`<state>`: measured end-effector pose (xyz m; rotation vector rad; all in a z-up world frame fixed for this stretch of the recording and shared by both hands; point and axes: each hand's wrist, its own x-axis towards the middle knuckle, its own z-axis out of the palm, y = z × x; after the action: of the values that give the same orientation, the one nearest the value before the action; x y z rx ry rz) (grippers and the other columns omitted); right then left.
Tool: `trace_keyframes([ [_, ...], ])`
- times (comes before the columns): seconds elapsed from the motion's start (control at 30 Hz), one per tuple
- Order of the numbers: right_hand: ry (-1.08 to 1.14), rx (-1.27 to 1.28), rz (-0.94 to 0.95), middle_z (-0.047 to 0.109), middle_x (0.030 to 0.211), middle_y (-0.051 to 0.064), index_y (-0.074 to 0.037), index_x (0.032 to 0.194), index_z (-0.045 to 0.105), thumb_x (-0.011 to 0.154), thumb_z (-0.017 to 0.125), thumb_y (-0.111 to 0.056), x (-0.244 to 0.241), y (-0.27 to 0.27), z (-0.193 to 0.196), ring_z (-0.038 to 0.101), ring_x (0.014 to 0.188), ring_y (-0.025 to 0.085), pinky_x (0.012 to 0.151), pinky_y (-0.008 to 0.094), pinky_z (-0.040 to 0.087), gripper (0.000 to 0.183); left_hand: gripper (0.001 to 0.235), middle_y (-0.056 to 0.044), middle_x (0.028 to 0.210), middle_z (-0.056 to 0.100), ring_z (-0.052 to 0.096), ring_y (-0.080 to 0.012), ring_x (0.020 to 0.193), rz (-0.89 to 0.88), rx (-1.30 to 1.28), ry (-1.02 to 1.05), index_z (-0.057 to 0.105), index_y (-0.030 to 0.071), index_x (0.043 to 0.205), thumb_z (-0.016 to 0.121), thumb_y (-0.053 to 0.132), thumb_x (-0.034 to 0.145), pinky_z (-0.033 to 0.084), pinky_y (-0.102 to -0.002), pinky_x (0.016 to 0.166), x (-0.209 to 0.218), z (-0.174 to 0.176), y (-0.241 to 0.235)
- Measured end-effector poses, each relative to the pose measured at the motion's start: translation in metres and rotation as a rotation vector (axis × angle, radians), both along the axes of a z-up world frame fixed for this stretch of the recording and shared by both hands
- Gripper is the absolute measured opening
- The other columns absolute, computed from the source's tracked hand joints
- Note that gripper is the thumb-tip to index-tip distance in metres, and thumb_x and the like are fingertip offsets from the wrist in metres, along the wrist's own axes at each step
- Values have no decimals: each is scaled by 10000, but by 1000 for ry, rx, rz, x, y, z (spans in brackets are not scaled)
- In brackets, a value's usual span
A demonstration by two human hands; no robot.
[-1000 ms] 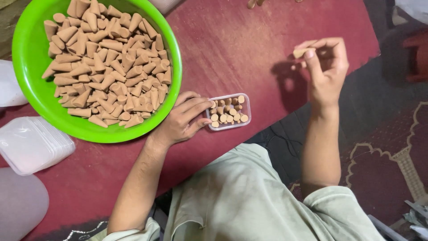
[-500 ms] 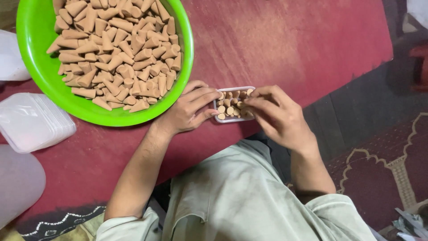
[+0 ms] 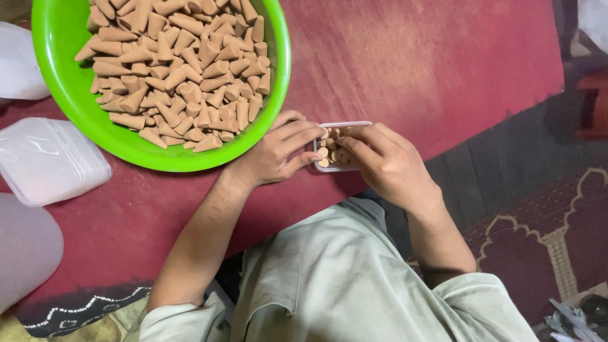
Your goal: Filling a small plastic container with incense cones by picking them up from a bowl and table.
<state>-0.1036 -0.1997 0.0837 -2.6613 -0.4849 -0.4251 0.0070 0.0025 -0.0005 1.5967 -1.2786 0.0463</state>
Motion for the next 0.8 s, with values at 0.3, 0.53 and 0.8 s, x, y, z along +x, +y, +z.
trace_keyframes([
  [0.3, 0, -67, 22, 680, 987, 136, -4, 984, 733, 852, 789, 90, 0, -1, -3, 645, 767, 296, 659, 391, 542, 171, 360, -144, 1103, 710, 633, -392, 988, 5, 1, -13, 713, 37, 1226, 659, 335, 1031, 550, -467, 953, 0, -5, 0],
  [0.53, 21, -70, 40, 685, 976, 136, 0, 956, 737, 833, 800, 93, -5, -5, -4, 638, 766, 305, 646, 390, 526, 167, 370, -147, 1092, 707, 633, -391, 993, 5, 13, -15, 712, 43, 1237, 655, 345, 1032, 552, -469, 943, 0, -1, 0],
  [0.8, 24, 14, 10, 713, 960, 119, -9, 946, 739, 834, 824, 83, -6, -9, -8, 652, 756, 298, 636, 395, 544, 168, 360, -144, 1105, 712, 636, -393, 987, 3, 16, -10, 716, 43, 1226, 658, 339, 1031, 552, -469, 947, 0, -3, 0],
])
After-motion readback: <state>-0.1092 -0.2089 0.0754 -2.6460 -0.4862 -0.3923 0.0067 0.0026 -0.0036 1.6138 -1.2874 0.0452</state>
